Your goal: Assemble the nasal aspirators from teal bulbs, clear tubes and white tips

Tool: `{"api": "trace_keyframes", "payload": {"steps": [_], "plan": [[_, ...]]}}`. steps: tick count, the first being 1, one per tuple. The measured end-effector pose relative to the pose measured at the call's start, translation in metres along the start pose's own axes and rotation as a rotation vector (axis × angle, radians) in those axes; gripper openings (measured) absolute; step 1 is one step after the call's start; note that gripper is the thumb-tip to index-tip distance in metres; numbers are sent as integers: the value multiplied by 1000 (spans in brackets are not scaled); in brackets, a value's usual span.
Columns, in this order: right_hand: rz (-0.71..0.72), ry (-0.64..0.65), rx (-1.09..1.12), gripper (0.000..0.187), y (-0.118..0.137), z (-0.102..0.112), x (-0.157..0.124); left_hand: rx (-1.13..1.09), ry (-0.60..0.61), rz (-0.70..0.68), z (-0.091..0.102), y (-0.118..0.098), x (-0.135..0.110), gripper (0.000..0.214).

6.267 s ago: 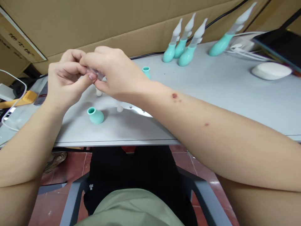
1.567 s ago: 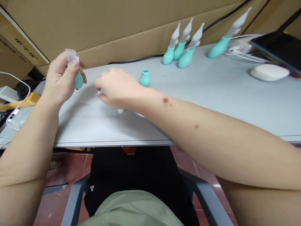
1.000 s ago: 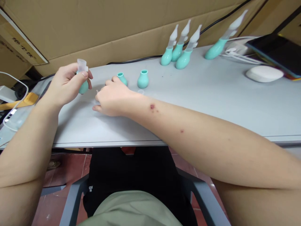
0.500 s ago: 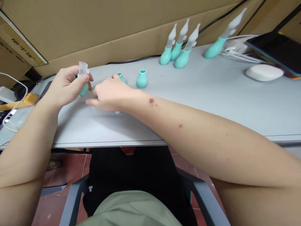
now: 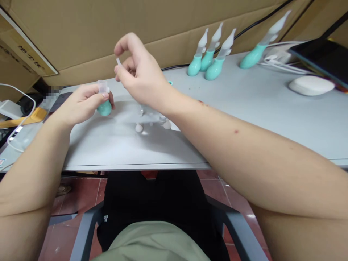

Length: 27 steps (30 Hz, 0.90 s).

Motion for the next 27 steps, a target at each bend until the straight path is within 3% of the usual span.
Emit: {"api": "trace_keyframes", "payload": {"steps": [3,5,8,12,16,20,27], "plan": [[-12,-89,200,18,-1,1,1,-4,110,23,-8,4,-2,40],[-74,-56,272,11,-5,-3,-1,-4,175,13,-12,4,-3,42],[-104,37,389,20,-8,-10,-6,-17,272,-18,-16,2,-3,44],[-129,163,468,9,-11,-19,-10,11,395,-54,-21,-1,-4,52],[-162,161,486,7,-14,-22,-10,-10,360,-72,-20,-3,-5,49],[-203,157,405,19,-13,-17,-10,-34,342,-111,-21,-4,-6,49],[-240,245,302,20,-10,-8,-12,-98,311,-74,-22,-1,-6,75]]}}
Point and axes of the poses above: each hand's wrist, its own x-axis towards the middle knuckle, its own z-axis out of the back of the hand, y = z × x, the point moved 7 cm from there along x, towards the middle knuckle, and after that the axes turned 1 degree about y, right-handed, at the moved point
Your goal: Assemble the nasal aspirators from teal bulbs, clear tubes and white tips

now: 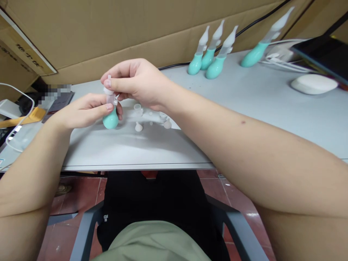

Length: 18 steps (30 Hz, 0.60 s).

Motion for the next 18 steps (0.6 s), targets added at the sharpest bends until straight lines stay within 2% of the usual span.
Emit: {"api": "trace_keyframes", "payload": {"steps": [4,7,13,18], "plan": [[30,4,22,23,1,3,2,-32,-21,-5,0,-5,0,84],[12,13,-39,26,2,4,3,-28,-35,-3,1,-6,-1,85],[50,-49,-88,11,3,8,5,-26,-10,2,0,1,-2,74],[28,-46,-228,17,9,12,5,18,-36,14,0,-2,-3,66]]}}
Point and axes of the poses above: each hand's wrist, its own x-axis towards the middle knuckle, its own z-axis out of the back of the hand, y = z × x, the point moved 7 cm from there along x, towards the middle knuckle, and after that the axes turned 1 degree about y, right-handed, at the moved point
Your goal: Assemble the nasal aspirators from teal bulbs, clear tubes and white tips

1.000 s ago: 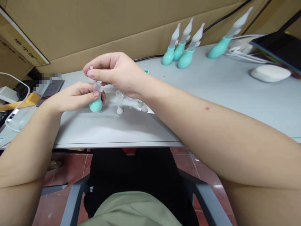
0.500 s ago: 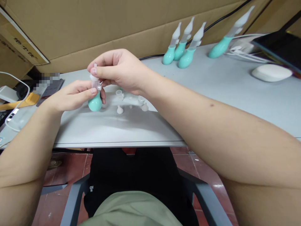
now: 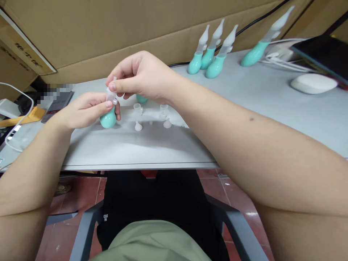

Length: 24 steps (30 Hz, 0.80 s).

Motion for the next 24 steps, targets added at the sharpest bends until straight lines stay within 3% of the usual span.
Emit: {"api": "trace_keyframes", "payload": {"steps": [4,8,14,20,24], "plan": [[-42,10,-85,15,3,5,-1,41,26,12,-2,-8,-2,62],[-87,99,-115,18,-2,3,0,111,85,38,-2,-11,-1,52],[-66,148,-158,19,-7,5,3,173,166,16,-5,-13,3,50],[59,126,-281,12,1,0,7,180,185,-5,-7,-12,3,52],[34,110,-289,15,5,-2,1,175,190,5,-8,-10,3,51]]}}
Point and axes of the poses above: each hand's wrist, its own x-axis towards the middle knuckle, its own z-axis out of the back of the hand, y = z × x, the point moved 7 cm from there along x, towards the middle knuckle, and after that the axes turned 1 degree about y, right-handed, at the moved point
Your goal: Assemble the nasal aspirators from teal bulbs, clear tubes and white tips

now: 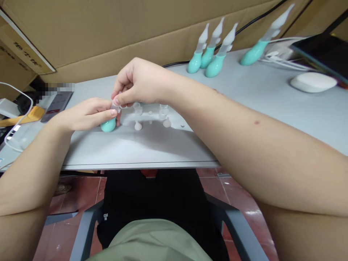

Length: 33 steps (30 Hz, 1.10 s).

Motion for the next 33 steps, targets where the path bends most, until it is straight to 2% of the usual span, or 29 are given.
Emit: {"api": "trace_keyframes", "payload": {"steps": [4,8,14,19,23,28,33], "plan": [[-40,24,19,17,-1,-1,-1,-4,1,-20,-1,-1,1,52],[-34,8,-70,20,3,-1,2,2,-2,-37,-2,0,2,51],[-102,8,-87,12,11,-4,-5,-6,-21,-22,0,7,2,57],[-38,23,-33,13,7,-6,-5,-7,-38,-5,-1,11,2,56],[-6,-3,-96,14,8,-8,-2,-3,-104,25,1,16,4,53],[-133,-50,-115,18,16,-5,-5,-117,-185,3,4,24,6,53],[-154,-40,-169,16,19,-5,-5,-210,-265,14,6,34,4,43]]}}
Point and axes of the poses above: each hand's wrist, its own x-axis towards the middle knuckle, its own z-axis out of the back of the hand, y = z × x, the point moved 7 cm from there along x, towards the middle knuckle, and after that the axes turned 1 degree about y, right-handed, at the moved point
